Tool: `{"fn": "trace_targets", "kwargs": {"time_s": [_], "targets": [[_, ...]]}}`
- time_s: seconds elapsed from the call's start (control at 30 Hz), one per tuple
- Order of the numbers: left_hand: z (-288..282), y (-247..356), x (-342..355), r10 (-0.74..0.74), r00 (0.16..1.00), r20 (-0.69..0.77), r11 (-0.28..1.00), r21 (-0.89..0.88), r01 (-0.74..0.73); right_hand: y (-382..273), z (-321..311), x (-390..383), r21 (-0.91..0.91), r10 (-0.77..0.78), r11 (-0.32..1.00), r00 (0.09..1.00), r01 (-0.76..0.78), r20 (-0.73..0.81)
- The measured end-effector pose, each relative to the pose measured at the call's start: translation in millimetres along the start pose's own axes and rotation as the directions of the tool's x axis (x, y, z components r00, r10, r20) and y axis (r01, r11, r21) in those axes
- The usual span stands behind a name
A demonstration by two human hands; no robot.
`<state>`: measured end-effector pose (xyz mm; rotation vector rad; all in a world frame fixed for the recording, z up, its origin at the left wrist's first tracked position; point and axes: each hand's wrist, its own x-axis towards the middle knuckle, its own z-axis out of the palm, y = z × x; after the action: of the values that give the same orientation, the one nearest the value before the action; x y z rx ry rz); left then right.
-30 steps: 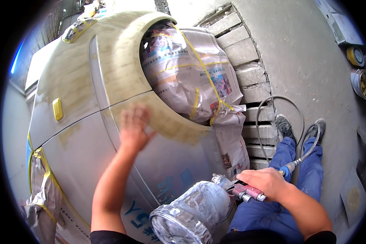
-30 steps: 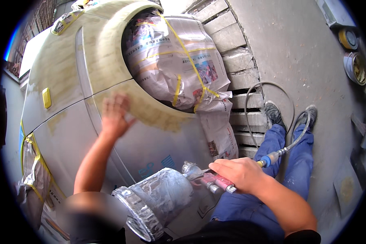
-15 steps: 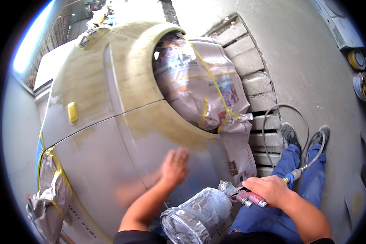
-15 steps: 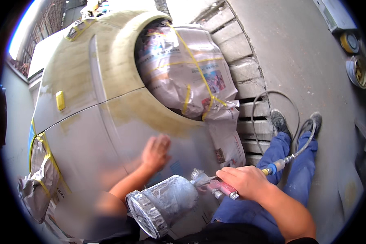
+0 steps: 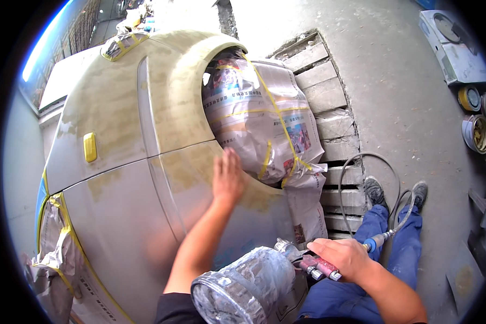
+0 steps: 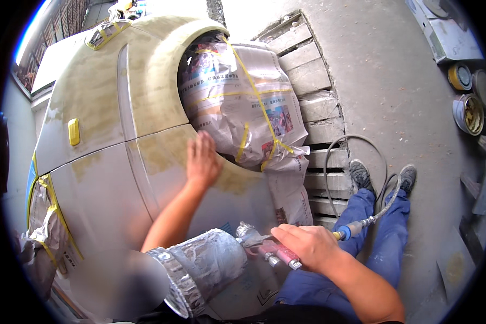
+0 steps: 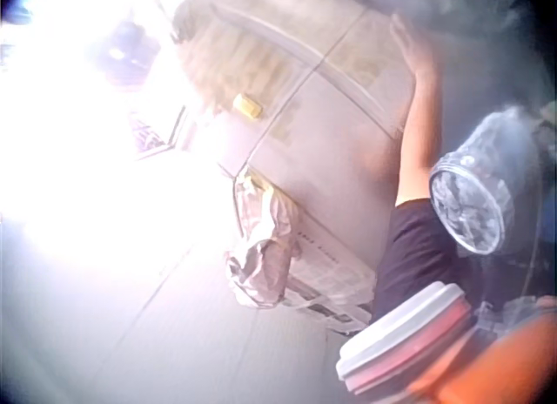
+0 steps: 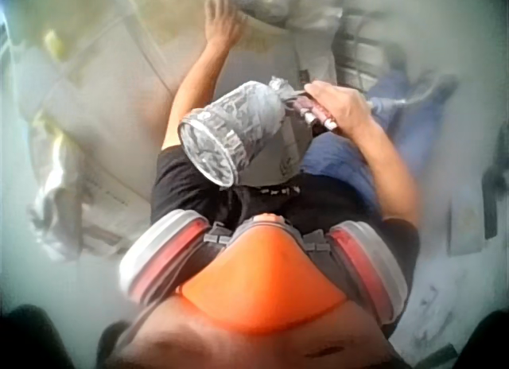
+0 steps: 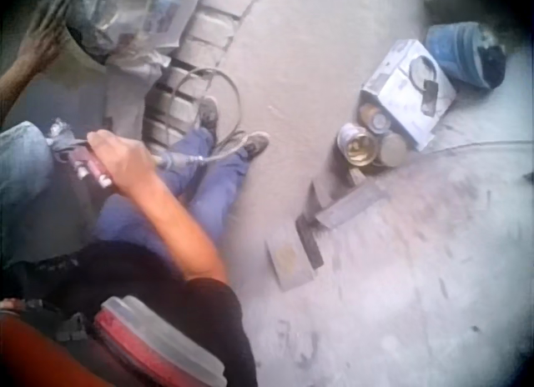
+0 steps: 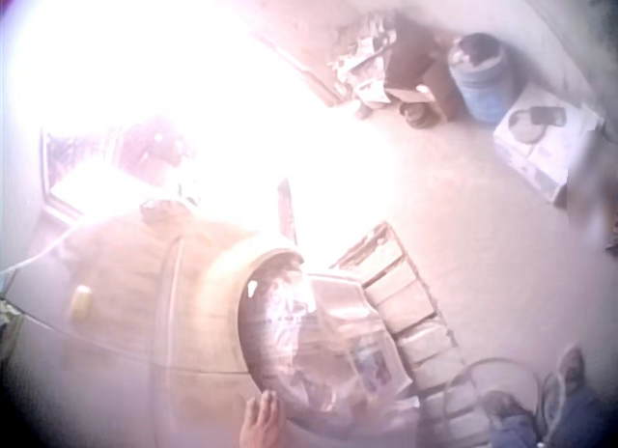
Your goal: The person prepares a paint gun and applies primer to the front fender and hood of a car. The person wipes the surface with a yellow sponge before spraying and continues to spray the fender and hood areas.
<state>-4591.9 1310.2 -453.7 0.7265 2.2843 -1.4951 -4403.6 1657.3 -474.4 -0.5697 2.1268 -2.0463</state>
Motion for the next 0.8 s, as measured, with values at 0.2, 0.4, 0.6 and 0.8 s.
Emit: {"fn": "trace_targets", "kwargs": {"time_s": [0.2, 0.4, 0.6, 0.8], "targets": [[36, 17, -71, 0.507, 0.861, -0.041, 0.856, -0.091, -0.508, -6, -7, -5, -0.027, 0.014, 1.000, 0.998, -0.012, 0.069], [-66, -189, 44, -0.307, 0.949, -0.069, 0.951, -0.057, 0.304, -25, -4, 42, -0.049, -0.081, 0.996, 0.986, 0.074, -0.144], [-39, -121, 40, -0.237, 0.972, 0.003, 0.958, -0.165, 0.234, -45, -11, 96, 0.003, -0.050, 0.999, 0.975, 0.052, -0.215], [-7, -105, -1, -0.145, 0.970, -0.194, 0.986, -0.112, 0.125, -71, -36, 143, 0.078, -0.041, 0.996, 0.994, 0.049, -0.099]]}}
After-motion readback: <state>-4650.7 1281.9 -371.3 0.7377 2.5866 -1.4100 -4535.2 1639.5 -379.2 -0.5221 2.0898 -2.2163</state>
